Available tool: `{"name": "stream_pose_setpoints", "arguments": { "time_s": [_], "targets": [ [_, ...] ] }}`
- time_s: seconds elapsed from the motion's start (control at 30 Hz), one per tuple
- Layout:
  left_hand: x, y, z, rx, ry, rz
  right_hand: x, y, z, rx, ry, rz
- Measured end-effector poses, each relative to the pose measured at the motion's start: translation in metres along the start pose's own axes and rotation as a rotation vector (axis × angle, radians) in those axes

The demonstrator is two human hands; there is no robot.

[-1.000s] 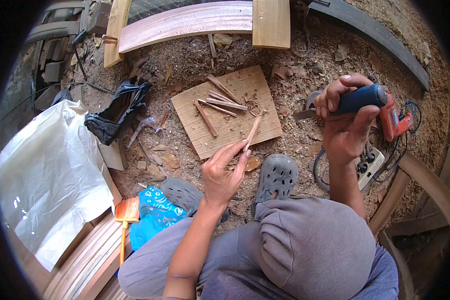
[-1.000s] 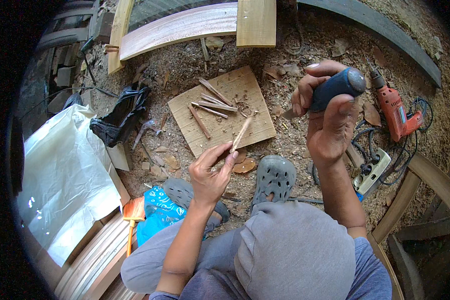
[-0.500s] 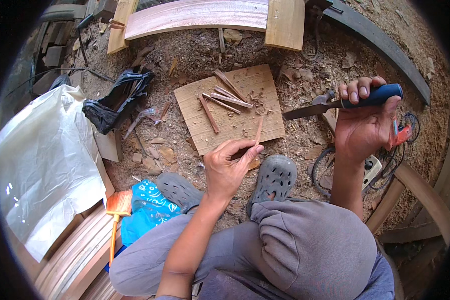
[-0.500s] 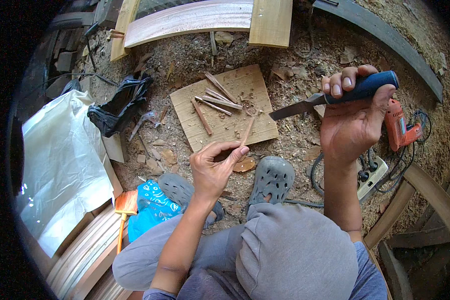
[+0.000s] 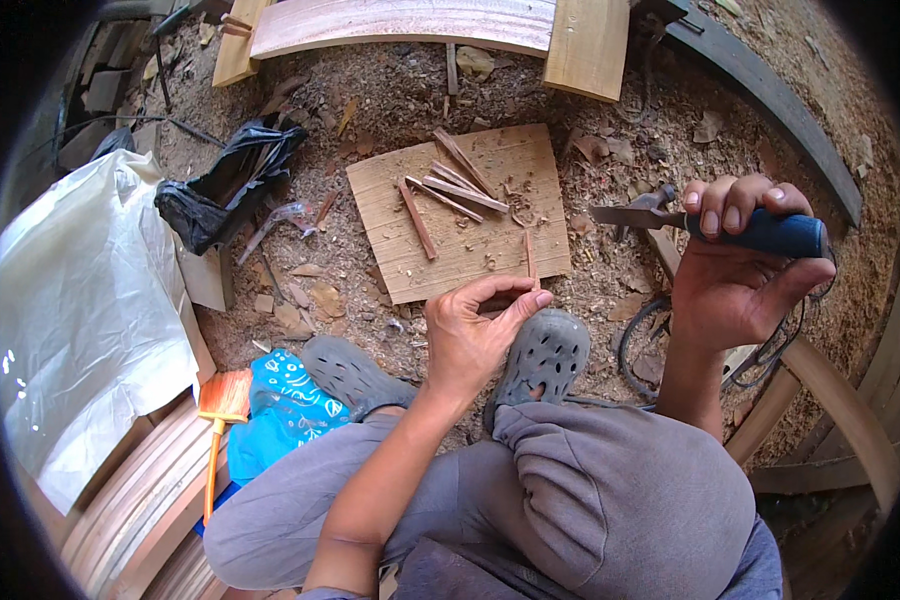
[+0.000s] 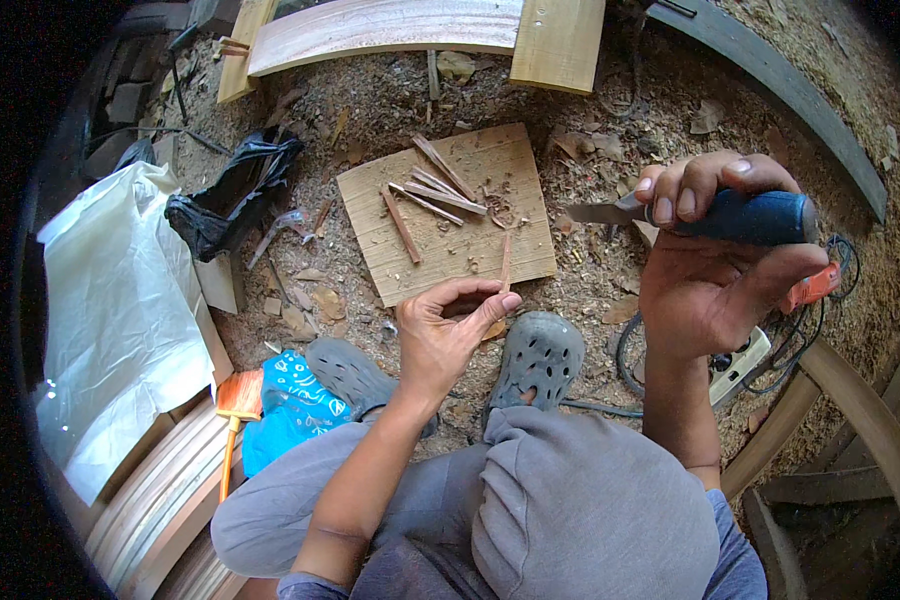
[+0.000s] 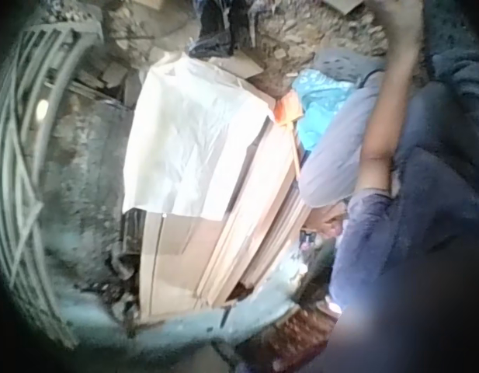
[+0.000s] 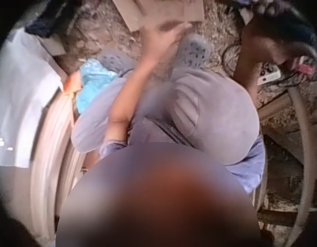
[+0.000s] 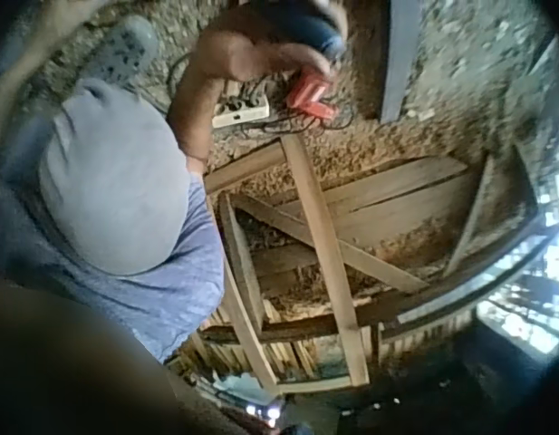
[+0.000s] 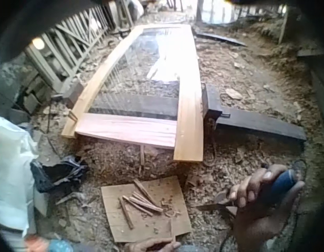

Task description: The recorder uses a hand chisel to shave and shape a small piece of wood on a cardboard surface in a workshop.

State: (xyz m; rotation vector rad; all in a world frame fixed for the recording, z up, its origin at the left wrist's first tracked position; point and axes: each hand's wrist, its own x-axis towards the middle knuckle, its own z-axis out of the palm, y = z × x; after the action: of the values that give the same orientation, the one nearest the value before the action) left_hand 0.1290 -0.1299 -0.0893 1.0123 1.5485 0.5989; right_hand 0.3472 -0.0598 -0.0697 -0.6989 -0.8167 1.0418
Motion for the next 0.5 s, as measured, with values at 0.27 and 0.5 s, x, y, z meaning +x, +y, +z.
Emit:
{"name": "stream_pose_setpoints", "arguments": {
  "time_s": [0.27, 0.5],
  "targets": [
    [0.0, -0.002, 0.003, -0.1, -0.002, -0.022, 0.001, 0.003, 0.012, -0.035, -0.101, 0.037],
    [-0.001, -0.004, 0.01, -0.05, 0.081, 0.066, -0.009, 0.002, 0.036, -0.014, -0.149, 0.153]
  ]
}}
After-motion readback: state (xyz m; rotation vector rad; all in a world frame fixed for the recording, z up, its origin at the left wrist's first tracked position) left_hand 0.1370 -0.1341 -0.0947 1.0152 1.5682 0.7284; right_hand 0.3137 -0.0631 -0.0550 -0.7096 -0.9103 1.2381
